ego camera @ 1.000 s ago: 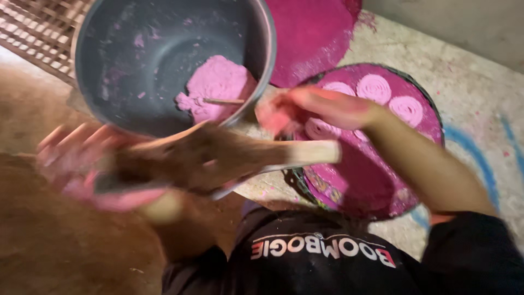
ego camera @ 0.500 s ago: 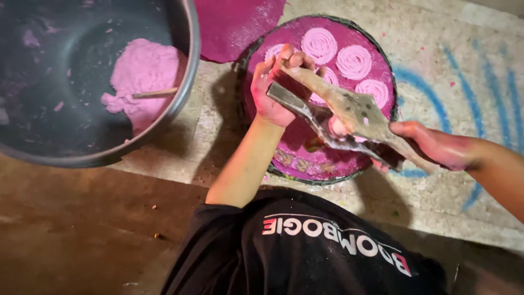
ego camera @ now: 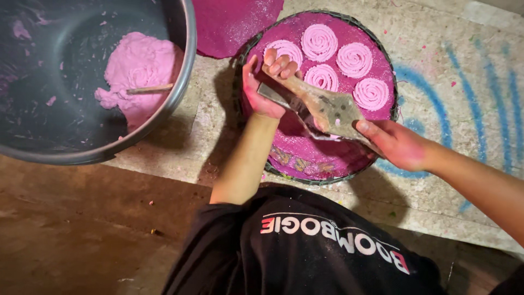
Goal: The person scoops pink dough from a large bowl and uses a wooden press to form rose-shaped spirals on a pink tray. The person repeatedly fills the press, extrudes the dough, and arranges the formed spirals on the tray.
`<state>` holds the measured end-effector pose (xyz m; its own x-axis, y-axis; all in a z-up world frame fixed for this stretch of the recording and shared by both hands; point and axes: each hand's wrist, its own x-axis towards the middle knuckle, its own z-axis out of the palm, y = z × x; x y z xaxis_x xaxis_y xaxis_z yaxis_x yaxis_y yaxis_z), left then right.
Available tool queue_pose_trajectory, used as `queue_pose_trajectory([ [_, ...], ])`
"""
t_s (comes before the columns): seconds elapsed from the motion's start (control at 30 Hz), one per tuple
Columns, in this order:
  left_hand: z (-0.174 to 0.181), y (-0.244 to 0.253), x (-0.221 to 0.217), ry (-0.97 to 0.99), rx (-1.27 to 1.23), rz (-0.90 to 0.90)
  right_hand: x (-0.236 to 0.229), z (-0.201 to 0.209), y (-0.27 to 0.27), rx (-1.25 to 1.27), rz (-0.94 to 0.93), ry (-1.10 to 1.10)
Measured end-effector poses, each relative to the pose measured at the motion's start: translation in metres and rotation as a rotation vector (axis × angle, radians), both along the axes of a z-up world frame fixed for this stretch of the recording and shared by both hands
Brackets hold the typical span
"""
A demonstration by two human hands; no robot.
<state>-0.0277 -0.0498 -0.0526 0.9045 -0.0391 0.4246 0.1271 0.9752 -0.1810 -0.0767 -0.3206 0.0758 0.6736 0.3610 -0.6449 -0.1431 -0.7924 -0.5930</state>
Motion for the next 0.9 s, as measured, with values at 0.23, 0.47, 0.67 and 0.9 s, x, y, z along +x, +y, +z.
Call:
queue_pose_trajectory([
  [0.23,0.024,0.021,-0.003,-0.049,0.056,0.030,-0.010,0.004,0.016,0.184,-0.114,0.125],
  [0.47,0.029,-0.008,-0.007,-0.005,0.051,0.080,-0.005,0.032,-0.007,-0.186,-0.034,0.038],
  [0.67,0.044,0.016,0.019,-0.145,0.067,0.072,0.003,0.022,0.017,0.086,-0.006,-0.159],
  [0.9,0.047,0.029,-0.020,-0.086,0.106,0.112,-0.018,0.023,0.020,0.101,-0.102,0.149],
])
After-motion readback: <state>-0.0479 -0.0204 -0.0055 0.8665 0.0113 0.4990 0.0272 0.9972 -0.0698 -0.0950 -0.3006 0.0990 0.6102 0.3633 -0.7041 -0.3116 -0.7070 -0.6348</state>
